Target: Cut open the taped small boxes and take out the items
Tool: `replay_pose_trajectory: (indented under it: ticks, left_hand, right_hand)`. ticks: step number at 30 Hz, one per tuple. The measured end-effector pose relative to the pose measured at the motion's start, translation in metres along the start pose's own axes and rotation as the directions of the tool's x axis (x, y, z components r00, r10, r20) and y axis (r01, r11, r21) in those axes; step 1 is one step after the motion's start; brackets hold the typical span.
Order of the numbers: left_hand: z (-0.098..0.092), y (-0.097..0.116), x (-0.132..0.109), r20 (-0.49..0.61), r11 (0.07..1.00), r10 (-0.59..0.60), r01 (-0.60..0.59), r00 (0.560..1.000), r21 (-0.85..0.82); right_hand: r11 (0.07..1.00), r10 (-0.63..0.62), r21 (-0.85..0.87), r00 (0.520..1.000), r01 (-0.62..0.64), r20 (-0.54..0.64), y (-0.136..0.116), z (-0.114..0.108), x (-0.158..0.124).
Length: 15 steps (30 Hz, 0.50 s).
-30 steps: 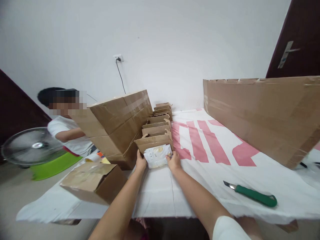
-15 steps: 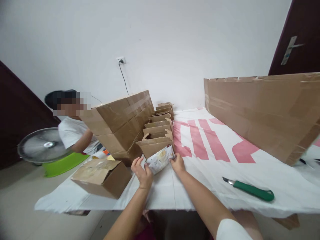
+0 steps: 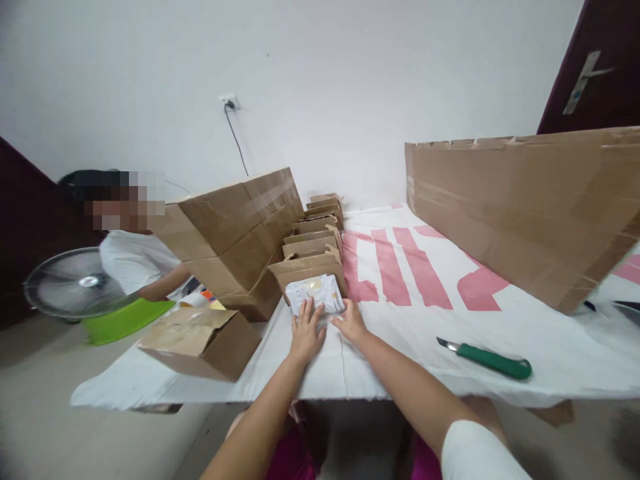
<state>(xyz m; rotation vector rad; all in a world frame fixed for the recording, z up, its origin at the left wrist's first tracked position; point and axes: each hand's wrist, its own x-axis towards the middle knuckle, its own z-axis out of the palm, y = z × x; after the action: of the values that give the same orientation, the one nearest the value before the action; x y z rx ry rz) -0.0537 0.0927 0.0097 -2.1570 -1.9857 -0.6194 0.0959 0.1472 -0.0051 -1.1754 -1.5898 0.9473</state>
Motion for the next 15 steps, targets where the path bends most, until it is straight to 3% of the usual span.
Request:
replay_pose_trajectory:
  ticks: [4,8,10,11,13,14,15]
  left_hand:
    - [-0.001,-0.003,-0.005,-0.058,0.999,0.039,-0.039,0.998,0.001]
    - [0.002,-0.006,-0.007,-0.129,0.997,0.057,-0.064,0.990,-0.050]
    - [0.004,-0.008,-0.006,-0.185,0.992,0.055,-0.076,0.981,-0.105]
    - [0.006,-0.008,-0.005,-0.213,0.987,0.049,-0.080,0.976,-0.140]
    - [0.007,-0.007,-0.004,-0.251,0.970,0.029,-0.088,0.967,-0.225]
    - [0.007,-0.006,-0.004,-0.259,0.960,0.020,-0.090,0.966,-0.264]
    - [0.007,-0.005,-0.004,-0.261,0.952,0.011,-0.090,0.965,-0.294]
  right_hand:
    - [0.998,-0.067,0.024,0.987,0.064,0.144,-0.005,-0.034,-0.067]
    - [0.974,-0.228,0.061,0.931,0.219,0.286,-0.016,-0.094,-0.163]
    - [0.974,-0.219,0.008,0.931,0.227,0.291,-0.010,-0.127,-0.202]
    - [0.983,-0.158,-0.056,0.964,0.174,0.213,-0.001,-0.145,-0.219]
    - [0.981,-0.003,-0.196,0.997,-0.012,-0.073,0.031,-0.184,-0.250]
    - [0.960,0.087,-0.237,0.964,-0.149,-0.252,0.052,-0.204,-0.264]
    - [0.930,0.167,-0.238,0.897,-0.281,-0.409,0.075,-0.224,-0.278]
